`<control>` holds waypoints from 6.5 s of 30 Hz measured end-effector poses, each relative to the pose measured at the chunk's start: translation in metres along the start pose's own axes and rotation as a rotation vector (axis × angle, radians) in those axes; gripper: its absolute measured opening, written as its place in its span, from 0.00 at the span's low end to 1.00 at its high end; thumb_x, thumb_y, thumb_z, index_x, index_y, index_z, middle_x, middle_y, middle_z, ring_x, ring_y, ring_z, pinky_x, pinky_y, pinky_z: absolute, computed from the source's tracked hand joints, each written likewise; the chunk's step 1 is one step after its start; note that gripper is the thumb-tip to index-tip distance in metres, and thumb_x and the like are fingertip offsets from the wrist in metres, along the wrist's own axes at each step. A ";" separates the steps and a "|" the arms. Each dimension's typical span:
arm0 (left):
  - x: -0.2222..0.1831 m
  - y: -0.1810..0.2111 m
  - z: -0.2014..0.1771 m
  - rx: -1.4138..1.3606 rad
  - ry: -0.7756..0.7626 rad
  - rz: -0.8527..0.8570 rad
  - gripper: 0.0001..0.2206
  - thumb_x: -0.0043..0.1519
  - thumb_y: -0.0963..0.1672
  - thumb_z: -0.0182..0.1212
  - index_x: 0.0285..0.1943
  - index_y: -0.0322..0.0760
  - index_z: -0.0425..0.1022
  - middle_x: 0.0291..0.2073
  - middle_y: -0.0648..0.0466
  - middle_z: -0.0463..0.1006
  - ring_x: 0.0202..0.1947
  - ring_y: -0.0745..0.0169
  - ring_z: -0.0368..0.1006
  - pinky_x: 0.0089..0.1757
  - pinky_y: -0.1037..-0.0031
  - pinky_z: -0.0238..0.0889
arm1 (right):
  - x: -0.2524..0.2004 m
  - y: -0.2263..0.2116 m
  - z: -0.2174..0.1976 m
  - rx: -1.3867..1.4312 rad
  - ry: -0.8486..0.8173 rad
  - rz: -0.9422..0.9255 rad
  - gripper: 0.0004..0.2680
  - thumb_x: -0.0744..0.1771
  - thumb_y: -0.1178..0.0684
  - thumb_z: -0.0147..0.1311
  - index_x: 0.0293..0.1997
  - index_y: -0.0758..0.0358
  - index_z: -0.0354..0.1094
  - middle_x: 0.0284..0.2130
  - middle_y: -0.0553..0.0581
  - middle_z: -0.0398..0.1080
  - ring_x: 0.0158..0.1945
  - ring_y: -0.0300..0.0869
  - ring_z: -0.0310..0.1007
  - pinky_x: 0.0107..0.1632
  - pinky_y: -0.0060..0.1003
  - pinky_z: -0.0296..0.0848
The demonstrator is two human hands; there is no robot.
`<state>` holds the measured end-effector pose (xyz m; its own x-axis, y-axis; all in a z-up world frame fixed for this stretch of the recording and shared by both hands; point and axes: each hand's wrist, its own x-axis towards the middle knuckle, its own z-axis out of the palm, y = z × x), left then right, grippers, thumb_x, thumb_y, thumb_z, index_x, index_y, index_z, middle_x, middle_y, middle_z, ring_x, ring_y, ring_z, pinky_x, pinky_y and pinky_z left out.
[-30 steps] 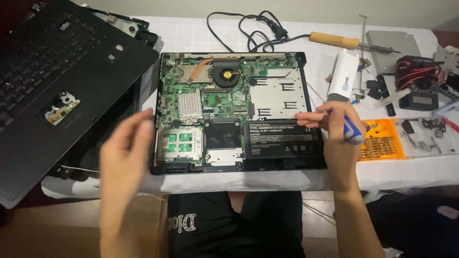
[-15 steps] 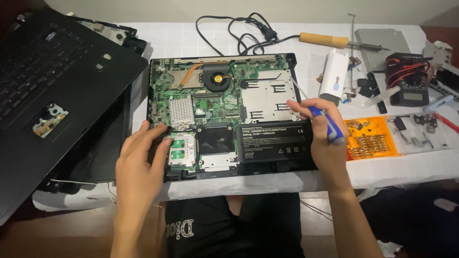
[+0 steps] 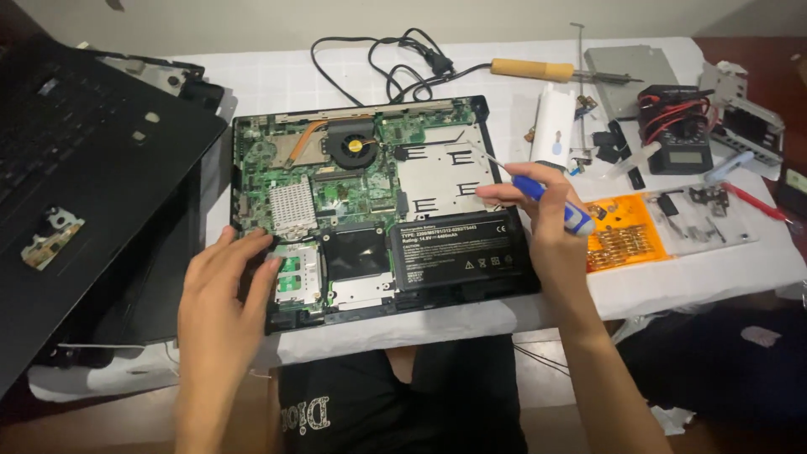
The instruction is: Disassembling a laptop using a screwdriver and prying tool to remove the casing and battery.
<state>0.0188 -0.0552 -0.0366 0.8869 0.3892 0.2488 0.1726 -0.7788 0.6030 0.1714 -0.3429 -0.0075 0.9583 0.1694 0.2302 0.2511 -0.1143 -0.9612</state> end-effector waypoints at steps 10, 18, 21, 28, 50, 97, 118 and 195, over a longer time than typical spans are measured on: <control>0.079 0.082 -0.012 -0.087 -0.366 0.468 0.21 0.65 0.48 0.58 0.65 0.36 0.72 0.61 0.50 0.76 0.62 0.50 0.69 0.59 0.57 0.58 | 0.067 0.000 0.007 -0.023 -0.503 -0.121 0.25 0.70 0.32 0.35 0.40 0.67 0.75 0.34 0.61 0.78 0.30 0.39 0.75 0.33 0.25 0.76; 0.128 0.096 0.010 -0.275 -0.651 0.485 0.05 0.62 0.45 0.66 0.38 0.41 0.83 0.31 0.63 0.86 0.21 0.71 0.67 0.30 0.76 0.62 | 0.092 -0.005 0.043 -0.015 -0.527 -0.193 0.08 0.69 0.54 0.57 0.32 0.61 0.64 0.21 0.50 0.64 0.22 0.34 0.66 0.29 0.26 0.67; 0.134 0.090 0.019 -0.297 -0.694 0.497 0.04 0.60 0.45 0.67 0.39 0.41 0.82 0.36 0.61 0.86 0.34 0.70 0.78 0.38 0.76 0.70 | 0.099 0.003 0.048 0.026 -0.535 -0.268 0.09 0.69 0.54 0.58 0.31 0.60 0.63 0.22 0.50 0.64 0.25 0.34 0.64 0.31 0.29 0.65; 0.132 0.089 0.021 -0.327 -0.666 0.379 0.09 0.64 0.47 0.60 0.43 0.43 0.84 0.33 0.62 0.86 0.29 0.72 0.76 0.32 0.78 0.65 | 0.105 -0.002 0.030 0.046 -0.431 -0.258 0.09 0.73 0.54 0.45 0.35 0.62 0.63 0.29 0.53 0.65 0.27 0.37 0.69 0.28 0.27 0.76; 0.127 0.067 0.059 0.133 -0.628 0.260 0.13 0.73 0.52 0.46 0.41 0.47 0.71 0.19 0.49 0.77 0.28 0.42 0.74 0.36 0.58 0.65 | -0.016 0.023 -0.030 -0.807 -0.063 0.117 0.08 0.70 0.51 0.53 0.45 0.63 0.77 0.33 0.57 0.76 0.37 0.48 0.77 0.38 0.41 0.74; 0.108 0.060 0.094 0.304 -0.344 0.450 0.13 0.74 0.51 0.39 0.43 0.46 0.67 0.18 0.47 0.73 0.26 0.39 0.78 0.32 0.50 0.72 | -0.006 0.018 -0.057 -0.686 -0.008 0.411 0.12 0.69 0.48 0.54 0.59 0.54 0.71 0.43 0.64 0.79 0.52 0.60 0.77 0.54 0.52 0.72; 0.121 0.054 0.094 0.197 -0.511 0.272 0.14 0.73 0.52 0.38 0.44 0.45 0.65 0.19 0.51 0.75 0.20 0.37 0.70 0.27 0.51 0.61 | 0.011 -0.018 -0.122 -0.782 0.294 0.117 0.11 0.74 0.58 0.47 0.60 0.68 0.74 0.48 0.61 0.76 0.52 0.42 0.71 0.55 0.38 0.64; 0.148 0.093 0.028 0.018 -0.759 -0.044 0.15 0.73 0.50 0.43 0.37 0.50 0.75 0.19 0.64 0.78 0.13 0.71 0.63 0.26 0.75 0.59 | -0.005 0.012 -0.051 -0.628 -0.112 0.319 0.17 0.70 0.49 0.42 0.66 0.63 0.63 0.74 0.66 0.50 0.78 0.55 0.44 0.72 0.49 0.46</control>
<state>0.1782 -0.0835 0.0347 0.9292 -0.0201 -0.3690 0.2159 -0.7809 0.5861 0.1769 -0.3950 -0.0119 0.9869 0.1294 -0.0966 0.0245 -0.7116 -0.7021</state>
